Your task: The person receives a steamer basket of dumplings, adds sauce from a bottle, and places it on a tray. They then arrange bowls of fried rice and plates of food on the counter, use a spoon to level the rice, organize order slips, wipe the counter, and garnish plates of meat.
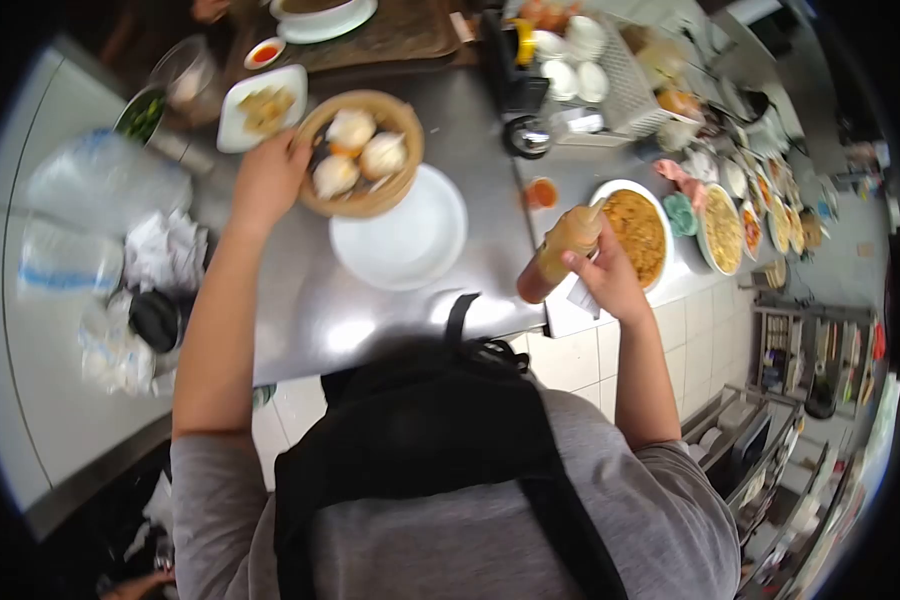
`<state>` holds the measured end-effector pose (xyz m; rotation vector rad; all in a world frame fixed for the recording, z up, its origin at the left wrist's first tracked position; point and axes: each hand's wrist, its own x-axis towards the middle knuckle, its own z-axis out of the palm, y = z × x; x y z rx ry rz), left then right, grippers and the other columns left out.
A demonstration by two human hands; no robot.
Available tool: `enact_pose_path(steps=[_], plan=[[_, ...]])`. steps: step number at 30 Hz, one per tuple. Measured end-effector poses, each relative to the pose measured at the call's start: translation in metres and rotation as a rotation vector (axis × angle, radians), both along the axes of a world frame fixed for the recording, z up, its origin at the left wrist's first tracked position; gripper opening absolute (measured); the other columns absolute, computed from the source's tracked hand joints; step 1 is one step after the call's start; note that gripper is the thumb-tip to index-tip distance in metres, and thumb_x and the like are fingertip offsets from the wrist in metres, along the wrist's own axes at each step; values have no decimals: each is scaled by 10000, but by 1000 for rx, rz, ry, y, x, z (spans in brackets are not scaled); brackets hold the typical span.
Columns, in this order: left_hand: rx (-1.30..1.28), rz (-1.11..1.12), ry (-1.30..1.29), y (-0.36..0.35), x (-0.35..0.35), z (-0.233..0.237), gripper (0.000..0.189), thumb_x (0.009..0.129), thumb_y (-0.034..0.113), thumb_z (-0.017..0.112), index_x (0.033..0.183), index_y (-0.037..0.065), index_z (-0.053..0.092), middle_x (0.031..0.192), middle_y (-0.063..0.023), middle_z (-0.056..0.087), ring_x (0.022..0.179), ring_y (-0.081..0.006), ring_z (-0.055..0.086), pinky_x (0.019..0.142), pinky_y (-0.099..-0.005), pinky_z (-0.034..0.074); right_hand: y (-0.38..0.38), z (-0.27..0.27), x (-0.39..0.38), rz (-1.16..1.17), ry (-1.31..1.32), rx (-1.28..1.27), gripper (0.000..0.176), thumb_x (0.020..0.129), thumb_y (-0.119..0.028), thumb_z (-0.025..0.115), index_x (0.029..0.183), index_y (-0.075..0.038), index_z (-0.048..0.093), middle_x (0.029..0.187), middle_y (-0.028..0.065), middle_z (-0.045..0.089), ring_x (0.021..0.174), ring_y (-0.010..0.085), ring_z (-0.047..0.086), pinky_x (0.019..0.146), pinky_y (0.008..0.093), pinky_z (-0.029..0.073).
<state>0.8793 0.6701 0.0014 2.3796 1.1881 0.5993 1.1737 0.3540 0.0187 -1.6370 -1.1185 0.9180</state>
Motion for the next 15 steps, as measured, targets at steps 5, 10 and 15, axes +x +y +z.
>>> enact_pose_path(steps=[5,10,15], plan=[[-195,-70,29,-40,14,-60,316,897,214,566,1128,6,624,999,-235,665,946,-401,629,827,-447,495,-43,23,87,-476,-120,147,480,905,-141,643,1313,5,436,1172,105,590,1103,187,550,967,321,431],[-108,-3,-29,-69,18,-85,419,895,287,599,1177,-22,592,1059,-223,660,958,-378,634,863,-416,489,-33,26,225,-857,-613,214,393,927,-181,621,1225,5,445,1117,146,627,997,220,609,871,327,471],[-863,241,-99,-77,17,-61,551,892,397,638,1190,-52,522,1097,-197,621,978,-232,616,853,-323,490,-6,-47,385,-862,-519,276,561,884,-198,660,1298,33,359,1169,171,571,1045,259,585,919,341,454]])
